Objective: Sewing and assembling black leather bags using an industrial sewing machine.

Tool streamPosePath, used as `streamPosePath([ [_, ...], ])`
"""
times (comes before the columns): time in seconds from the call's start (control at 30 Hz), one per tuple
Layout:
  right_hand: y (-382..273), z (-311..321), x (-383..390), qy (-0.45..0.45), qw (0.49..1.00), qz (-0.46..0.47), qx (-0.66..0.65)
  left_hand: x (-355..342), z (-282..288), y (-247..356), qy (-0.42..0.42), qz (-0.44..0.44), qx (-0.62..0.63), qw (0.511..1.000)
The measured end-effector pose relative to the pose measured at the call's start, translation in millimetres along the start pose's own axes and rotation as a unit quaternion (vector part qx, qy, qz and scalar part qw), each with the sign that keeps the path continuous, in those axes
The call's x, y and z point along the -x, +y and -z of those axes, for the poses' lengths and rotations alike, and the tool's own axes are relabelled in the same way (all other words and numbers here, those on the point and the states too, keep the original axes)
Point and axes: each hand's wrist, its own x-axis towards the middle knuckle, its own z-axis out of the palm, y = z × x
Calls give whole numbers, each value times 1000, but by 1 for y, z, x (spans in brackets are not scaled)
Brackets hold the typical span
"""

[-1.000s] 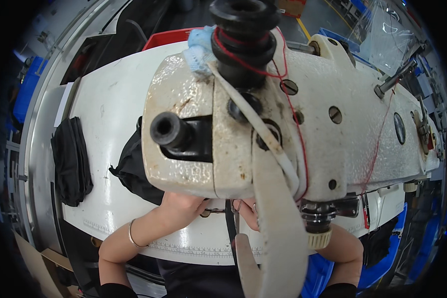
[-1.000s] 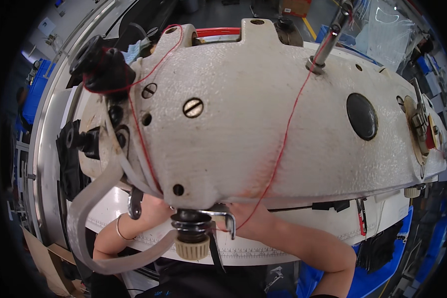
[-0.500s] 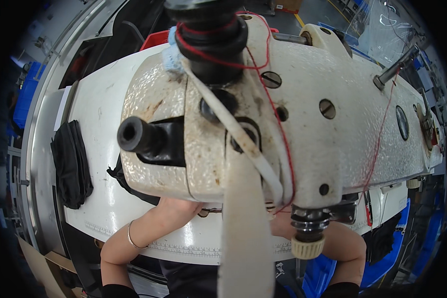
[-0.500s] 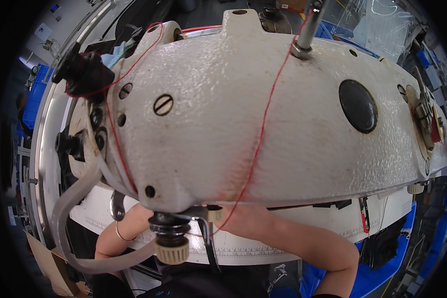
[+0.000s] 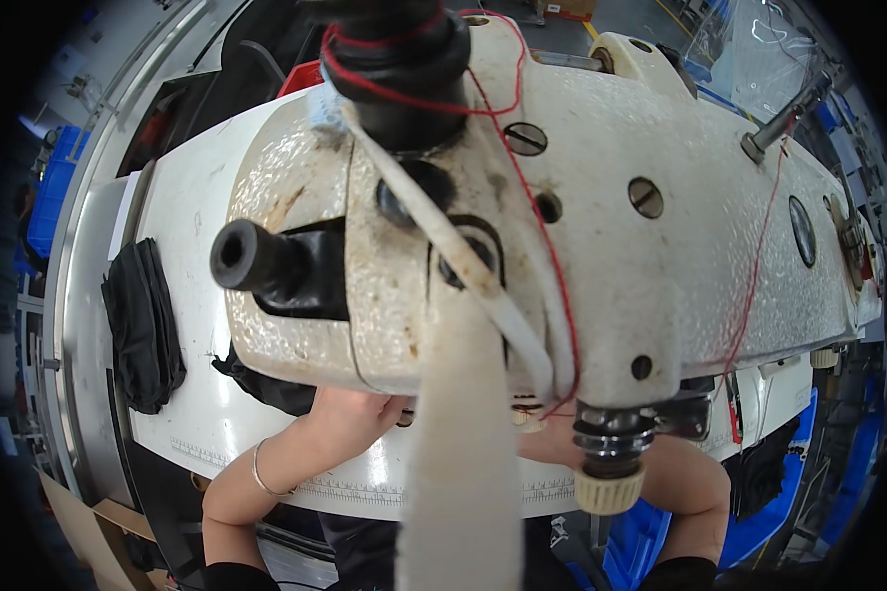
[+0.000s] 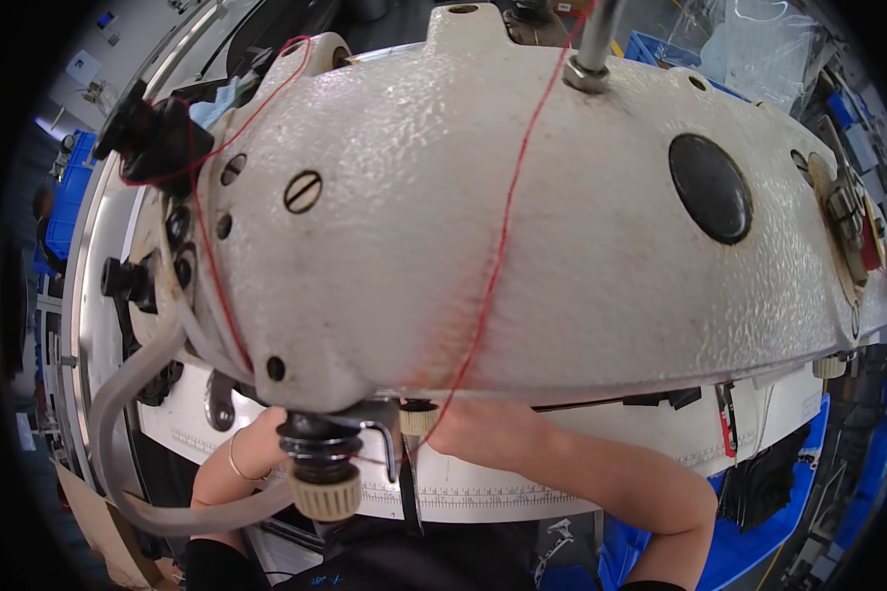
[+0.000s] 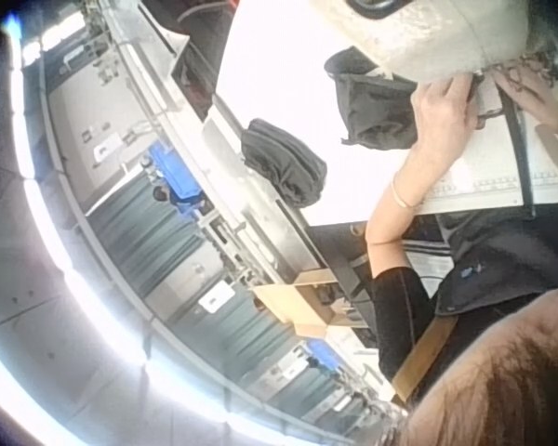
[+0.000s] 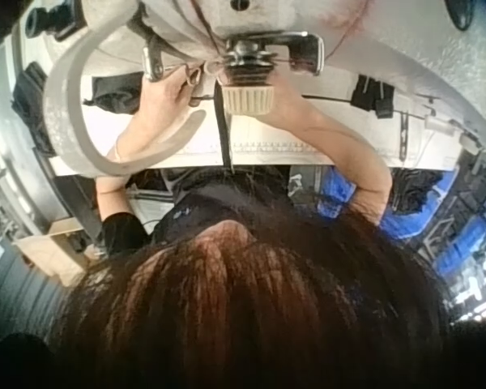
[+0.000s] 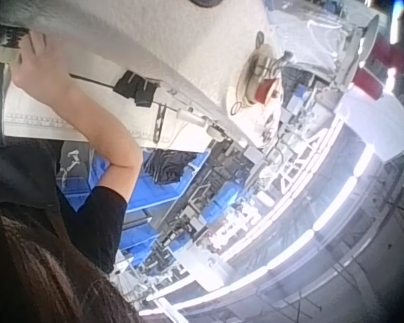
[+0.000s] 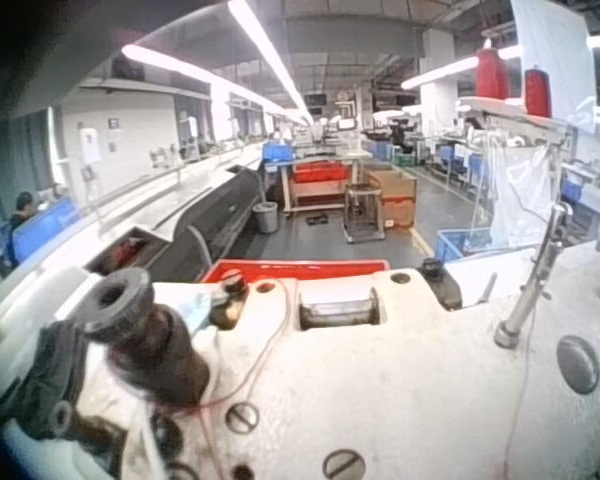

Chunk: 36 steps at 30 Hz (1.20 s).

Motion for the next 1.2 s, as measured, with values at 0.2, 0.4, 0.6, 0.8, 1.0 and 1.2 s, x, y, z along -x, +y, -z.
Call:
streamPosePath([
  [0.2,-2,3,4,24,997,-34,-64,-5,-3,1,40,-37,-1,998],
  [0.4,-2,-16,-5,139,982,-44,-118,-9,5,2,23,-28,3,999],
  [0.6,-1,-13,6,74,989,-49,-119,-16,8,6,78,-139,-18,987],
  [0.8,2,-25,-8,-7,991,-43,-125,-20,11,9,79,-182,-55,979],
  [1.0,-6,-27,1,-91,987,-36,-130,-19,7,9,101,-153,-36,982],
  [1.2,-15,-28,25,-169,975,-21,-141,-8,-4,1,125,-146,-32,981],
])
